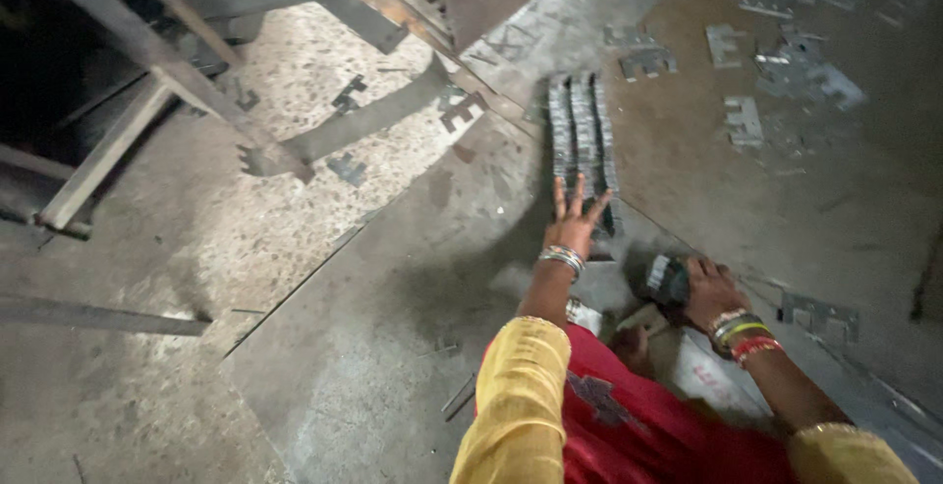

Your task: The person sits on the floor and repeatedly picks up small metal brackets from a pile, aligns them, and stacks them into a neat pile. The person handles the parts by hand and organizes them into a growing stack.

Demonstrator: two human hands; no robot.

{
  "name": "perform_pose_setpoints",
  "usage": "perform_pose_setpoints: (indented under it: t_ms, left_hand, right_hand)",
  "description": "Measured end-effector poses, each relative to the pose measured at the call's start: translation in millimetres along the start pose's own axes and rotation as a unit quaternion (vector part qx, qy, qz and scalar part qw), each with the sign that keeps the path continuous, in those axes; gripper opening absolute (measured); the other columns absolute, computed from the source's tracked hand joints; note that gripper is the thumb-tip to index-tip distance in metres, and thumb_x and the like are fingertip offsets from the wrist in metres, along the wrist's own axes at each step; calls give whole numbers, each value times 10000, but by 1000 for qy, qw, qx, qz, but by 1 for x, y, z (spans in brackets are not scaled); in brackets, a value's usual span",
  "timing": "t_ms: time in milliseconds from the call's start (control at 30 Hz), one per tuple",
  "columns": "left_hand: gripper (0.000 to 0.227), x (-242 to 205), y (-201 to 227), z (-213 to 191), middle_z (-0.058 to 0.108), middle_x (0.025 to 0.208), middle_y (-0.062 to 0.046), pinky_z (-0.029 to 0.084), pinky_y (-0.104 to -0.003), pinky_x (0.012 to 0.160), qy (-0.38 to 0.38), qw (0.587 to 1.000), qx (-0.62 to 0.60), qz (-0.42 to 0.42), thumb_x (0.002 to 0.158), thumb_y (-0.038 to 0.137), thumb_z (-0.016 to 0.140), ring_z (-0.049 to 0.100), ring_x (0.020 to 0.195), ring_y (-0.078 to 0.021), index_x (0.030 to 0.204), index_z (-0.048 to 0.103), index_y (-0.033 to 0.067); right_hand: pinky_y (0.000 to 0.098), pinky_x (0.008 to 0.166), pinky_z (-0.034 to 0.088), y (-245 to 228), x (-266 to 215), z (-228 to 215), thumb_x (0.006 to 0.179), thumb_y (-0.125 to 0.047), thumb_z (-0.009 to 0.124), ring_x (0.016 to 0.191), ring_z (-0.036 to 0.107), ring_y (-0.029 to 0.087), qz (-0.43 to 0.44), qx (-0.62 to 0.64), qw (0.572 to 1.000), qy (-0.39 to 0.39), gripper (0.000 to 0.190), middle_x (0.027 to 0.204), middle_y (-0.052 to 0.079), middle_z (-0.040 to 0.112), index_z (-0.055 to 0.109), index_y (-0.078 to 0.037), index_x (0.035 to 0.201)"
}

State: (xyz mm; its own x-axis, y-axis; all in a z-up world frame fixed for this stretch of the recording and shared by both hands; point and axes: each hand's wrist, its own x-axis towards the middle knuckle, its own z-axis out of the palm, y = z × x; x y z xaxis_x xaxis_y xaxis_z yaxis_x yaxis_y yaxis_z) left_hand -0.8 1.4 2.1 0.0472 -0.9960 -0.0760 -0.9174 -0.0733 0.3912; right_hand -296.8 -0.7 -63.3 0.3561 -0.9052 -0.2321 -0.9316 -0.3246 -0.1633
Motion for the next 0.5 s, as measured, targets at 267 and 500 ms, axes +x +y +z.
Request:
perform_pose_setpoints:
  t_ms: [267,500]
  left_hand:
    - [1082,4,-1,3,-50,1767,-10,447,-554,1112,20,999,31,0,806,-91,681,-61,1617,-403,1579,243,526]
    - [1272,-9,12,-17,-39,1747,-131,248,-618,1235,40,996,-26,-76,664,146,923,-18,1599,-398,1623,135,426]
  right_hand:
    - [628,1172,407,3,-11,7,952,-257,602,1468,467,359,-43,-83,988,125,748,1614,77,449,329,-214,1646]
    - [667,1154,292,-24,-30,2,770,-523,676,1483,290,419,9,-90,993,76,908,1609,126,302,334,-148,1523]
